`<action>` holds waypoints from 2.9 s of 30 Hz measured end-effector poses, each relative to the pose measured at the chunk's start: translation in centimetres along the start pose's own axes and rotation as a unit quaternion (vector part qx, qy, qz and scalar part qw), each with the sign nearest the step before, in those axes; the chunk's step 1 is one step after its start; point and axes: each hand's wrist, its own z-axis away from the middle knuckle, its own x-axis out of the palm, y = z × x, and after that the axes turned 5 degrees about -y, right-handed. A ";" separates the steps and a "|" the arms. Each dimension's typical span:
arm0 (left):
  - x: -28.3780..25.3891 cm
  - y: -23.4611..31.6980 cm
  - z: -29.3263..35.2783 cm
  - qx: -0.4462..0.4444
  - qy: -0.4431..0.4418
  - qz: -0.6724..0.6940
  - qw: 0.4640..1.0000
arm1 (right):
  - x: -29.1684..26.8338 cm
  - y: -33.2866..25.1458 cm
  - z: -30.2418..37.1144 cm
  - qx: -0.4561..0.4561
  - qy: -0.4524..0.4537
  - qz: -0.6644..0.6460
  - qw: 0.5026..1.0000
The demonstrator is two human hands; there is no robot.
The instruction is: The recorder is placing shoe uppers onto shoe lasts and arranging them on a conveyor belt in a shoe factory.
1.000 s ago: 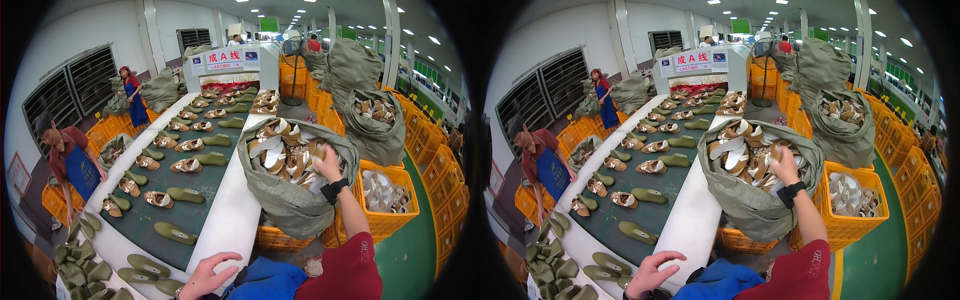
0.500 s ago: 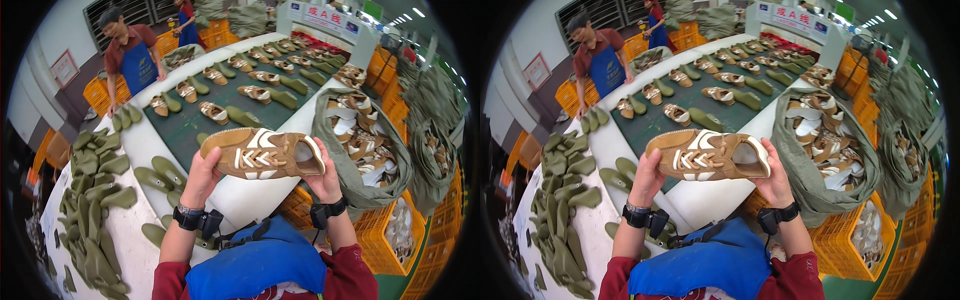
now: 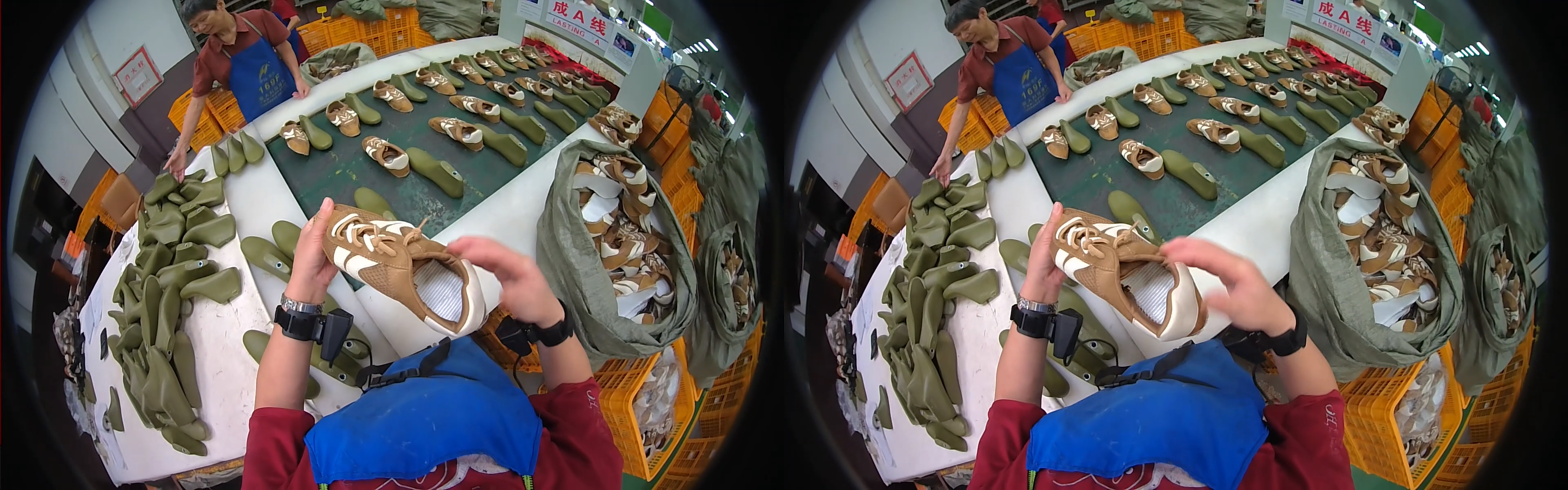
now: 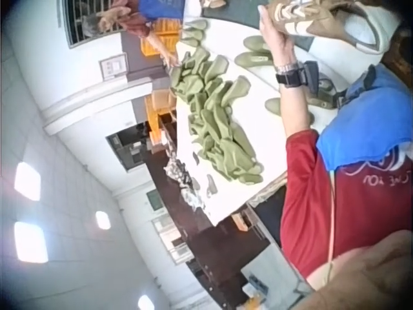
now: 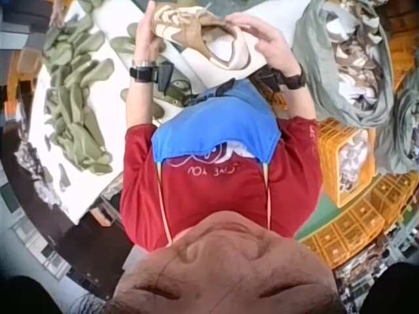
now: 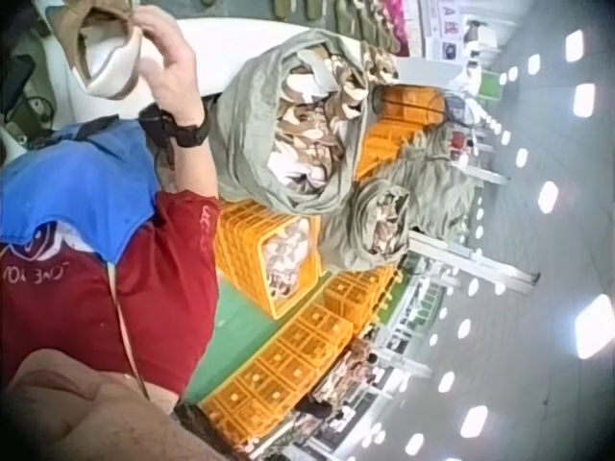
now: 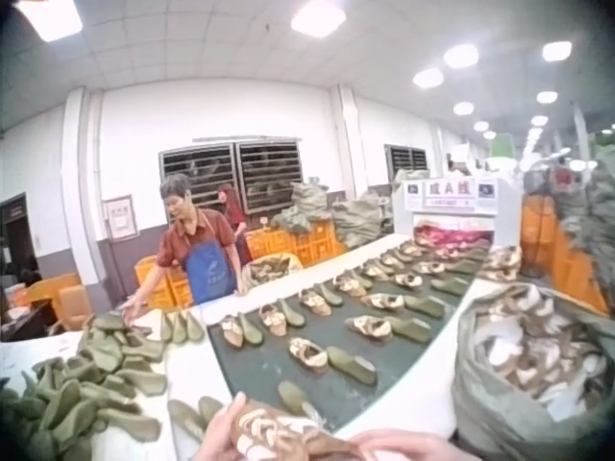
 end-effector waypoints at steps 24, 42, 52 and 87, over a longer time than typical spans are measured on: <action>4.1 -3.2 5.3 0.341 -0.015 -0.631 0.697 | 5.2 3.7 -5.8 0.052 0.196 0.320 0.926; 1.9 -4.6 6.7 0.225 0.054 -0.547 0.805 | 6.1 7.9 -3.0 0.143 0.052 0.058 0.987; 3.0 -4.9 8.3 0.313 0.035 -0.648 0.693 | 6.4 7.4 -6.1 0.011 0.108 0.179 0.978; 2.1 -6.6 6.8 0.228 -0.044 -0.766 0.599 | 6.4 5.6 -5.2 -0.003 0.137 0.387 0.912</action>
